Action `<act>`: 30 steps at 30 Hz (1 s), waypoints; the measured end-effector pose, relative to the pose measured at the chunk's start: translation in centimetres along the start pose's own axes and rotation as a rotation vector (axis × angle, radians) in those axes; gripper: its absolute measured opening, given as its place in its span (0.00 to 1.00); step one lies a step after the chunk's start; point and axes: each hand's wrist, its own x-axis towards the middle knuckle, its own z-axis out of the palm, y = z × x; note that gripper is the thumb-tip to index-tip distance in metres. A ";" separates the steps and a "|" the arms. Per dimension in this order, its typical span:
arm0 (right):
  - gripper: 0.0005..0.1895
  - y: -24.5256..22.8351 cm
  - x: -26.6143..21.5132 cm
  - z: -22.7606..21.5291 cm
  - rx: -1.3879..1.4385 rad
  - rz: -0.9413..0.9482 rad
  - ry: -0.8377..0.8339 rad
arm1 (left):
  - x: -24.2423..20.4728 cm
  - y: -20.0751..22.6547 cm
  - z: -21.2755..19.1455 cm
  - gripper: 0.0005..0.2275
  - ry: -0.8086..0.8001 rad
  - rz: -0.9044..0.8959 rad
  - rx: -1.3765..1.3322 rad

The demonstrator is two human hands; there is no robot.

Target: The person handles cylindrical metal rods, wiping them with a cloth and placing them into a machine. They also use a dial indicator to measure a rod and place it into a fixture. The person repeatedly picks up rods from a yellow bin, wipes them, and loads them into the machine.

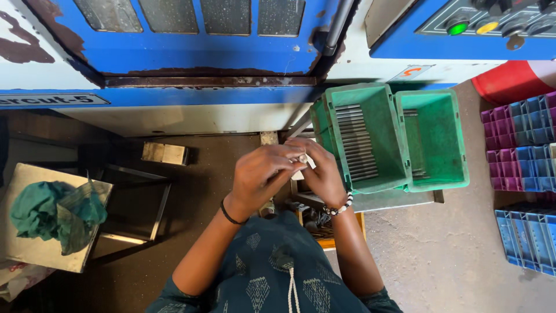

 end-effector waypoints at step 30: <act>0.17 0.1 -4.9 7.3 0.183 0.159 0.026 | -6.7 -2.5 -2.5 0.07 -0.207 -0.793 -0.320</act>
